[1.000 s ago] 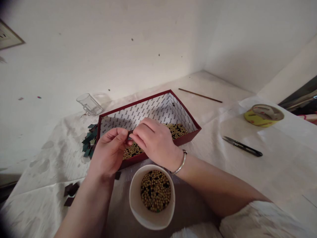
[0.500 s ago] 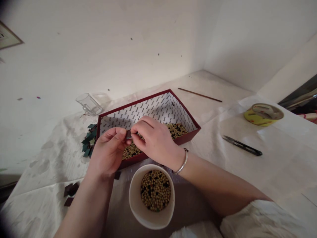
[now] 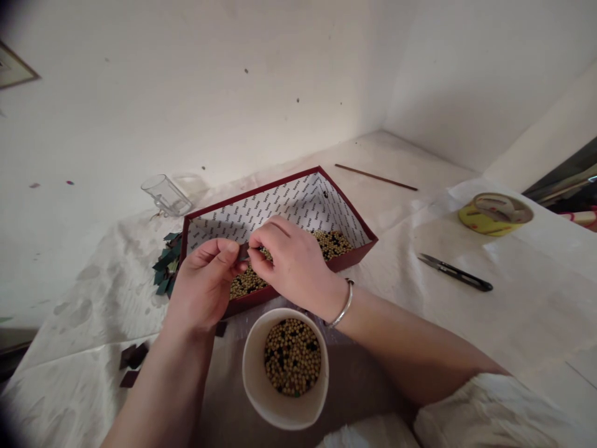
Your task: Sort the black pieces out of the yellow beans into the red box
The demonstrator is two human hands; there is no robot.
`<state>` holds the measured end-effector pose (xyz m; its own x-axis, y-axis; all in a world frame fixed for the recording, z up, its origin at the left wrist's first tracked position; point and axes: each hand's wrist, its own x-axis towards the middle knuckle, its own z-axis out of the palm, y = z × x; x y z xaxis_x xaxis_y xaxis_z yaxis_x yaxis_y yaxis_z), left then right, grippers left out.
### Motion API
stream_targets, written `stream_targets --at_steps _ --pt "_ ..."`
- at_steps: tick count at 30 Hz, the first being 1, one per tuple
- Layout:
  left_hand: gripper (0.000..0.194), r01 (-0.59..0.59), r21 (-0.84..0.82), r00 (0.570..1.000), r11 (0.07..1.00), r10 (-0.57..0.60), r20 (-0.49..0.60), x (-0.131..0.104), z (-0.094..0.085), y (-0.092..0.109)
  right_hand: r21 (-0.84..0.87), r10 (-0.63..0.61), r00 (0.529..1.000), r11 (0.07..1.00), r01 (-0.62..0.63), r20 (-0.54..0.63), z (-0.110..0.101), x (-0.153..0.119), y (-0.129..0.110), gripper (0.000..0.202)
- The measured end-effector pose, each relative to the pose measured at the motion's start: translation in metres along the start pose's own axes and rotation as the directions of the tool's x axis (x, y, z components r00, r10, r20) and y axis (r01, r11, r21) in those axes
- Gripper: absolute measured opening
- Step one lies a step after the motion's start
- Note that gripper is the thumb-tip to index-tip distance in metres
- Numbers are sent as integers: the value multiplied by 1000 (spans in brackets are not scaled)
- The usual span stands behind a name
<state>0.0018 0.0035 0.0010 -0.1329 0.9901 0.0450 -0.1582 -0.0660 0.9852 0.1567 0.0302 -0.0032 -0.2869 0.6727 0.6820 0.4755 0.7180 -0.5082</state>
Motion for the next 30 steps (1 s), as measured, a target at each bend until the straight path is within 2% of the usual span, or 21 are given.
stream_targets --at_steps 4,9,13,18,21,23,24,25,27,28,29,30 --pt "13 -5 -1 1000 1000 5 6 -1 0 0 -30 -46 999 998 47 16 1 -1 0 9" --pt "13 -8 9 1000 1000 8 5 0 0 -1 -38 -20 999 999 19 -27 0 -1 1 9" --pt "14 -13 12 1000 1000 13 7 1 0 -1 -48 -79 997 996 80 11 1 -2 0 8" --pt "15 -18 50 1000 999 18 -2 1 -1 -2 -29 17 1000 999 -18 -24 0 1 3 8" --pt "15 -8 16 1000 1000 9 -15 1 1 -1 55 39 998 998 -37 -40 -10 4 -2 8" --pt "15 -9 10 999 1000 9 -48 0 2 1 159 -8 1000 987 3 27 -24 5 -10 10" --pt "15 -3 13 998 1000 4 -67 0 3 3 222 -52 992 975 25 117 -31 5 -15 11" --pt "14 7 15 996 1000 -6 -84 0 3 4 281 -111 966 959 42 234 -39 5 -21 12" --pt "14 23 22 994 1000 -20 -104 0 3 4 353 -228 838 935 45 496 -52 5 -28 10" --pt "14 24 28 995 999 -21 -102 0 2 4 363 -256 772 931 35 581 -56 6 -29 8" --pt "15 16 34 995 999 -13 -96 0 1 3 356 -258 736 934 25 625 -58 8 -27 6" --pt "15 4 35 996 999 -1 -89 1 1 2 332 -235 742 943 18 628 -58 9 -22 4"
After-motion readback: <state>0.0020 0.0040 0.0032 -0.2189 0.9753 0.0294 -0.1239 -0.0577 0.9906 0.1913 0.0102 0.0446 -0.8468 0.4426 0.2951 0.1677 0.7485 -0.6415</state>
